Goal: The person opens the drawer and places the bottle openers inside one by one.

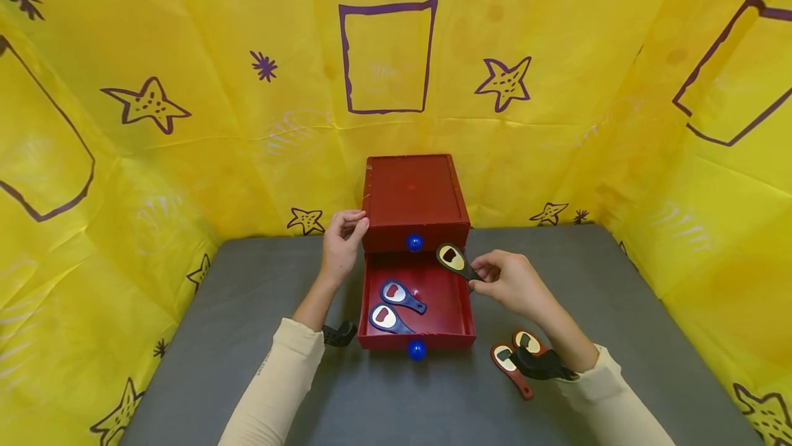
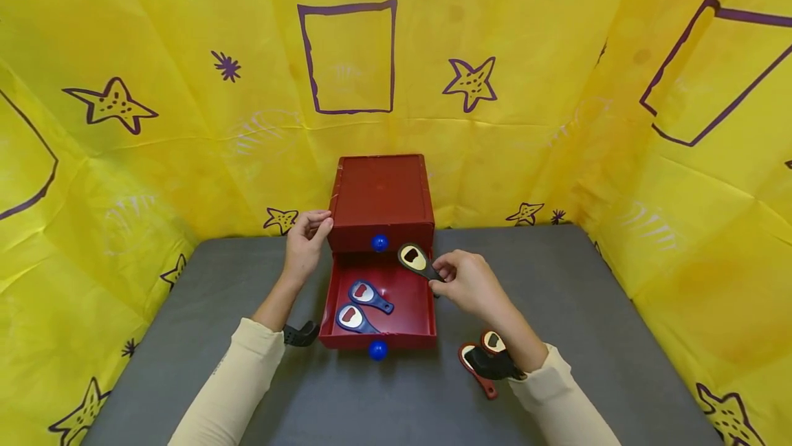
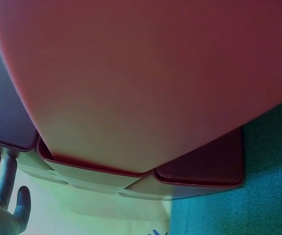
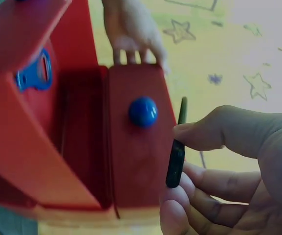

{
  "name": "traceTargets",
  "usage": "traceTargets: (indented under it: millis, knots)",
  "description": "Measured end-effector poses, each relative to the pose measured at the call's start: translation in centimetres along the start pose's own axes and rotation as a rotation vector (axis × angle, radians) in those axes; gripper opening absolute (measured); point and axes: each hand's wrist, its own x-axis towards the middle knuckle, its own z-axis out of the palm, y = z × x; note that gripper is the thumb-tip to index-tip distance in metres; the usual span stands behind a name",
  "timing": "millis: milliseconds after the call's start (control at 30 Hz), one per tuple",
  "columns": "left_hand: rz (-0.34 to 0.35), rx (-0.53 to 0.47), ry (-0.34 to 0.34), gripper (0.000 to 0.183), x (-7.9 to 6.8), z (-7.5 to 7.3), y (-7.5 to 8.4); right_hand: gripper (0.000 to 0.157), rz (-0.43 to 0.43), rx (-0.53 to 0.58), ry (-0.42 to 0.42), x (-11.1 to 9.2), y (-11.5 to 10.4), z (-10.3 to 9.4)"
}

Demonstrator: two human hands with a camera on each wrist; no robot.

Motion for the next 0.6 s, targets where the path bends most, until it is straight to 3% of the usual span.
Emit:
traceTargets:
  millis: [200,367,500,600]
  knots:
    - [-0.008,0.030,-0.009,0.024,0.1,-0.2,0.5,0.016,-0.049,-0.089,-0.066,1.5,-0.8,2.2]
    - [-0.044,0.030,-0.034,0.024,0.3,-0.3,1.0,0.017,-0.012,-0.162,-0.091,2.6,-0.8,4.3]
    - [-0.064,0.032,-0.048,0.024,0.3,-0.4,1.2,0.014,-0.003,-0.242,-0.086,3.0,-0.8,5.7]
    - [-0.059,0.045,-0.044,0.023,-0.2,-0.4,2.7,0.012,-0.038,-0.352,-0.059,3.3,-0.9,6.7]
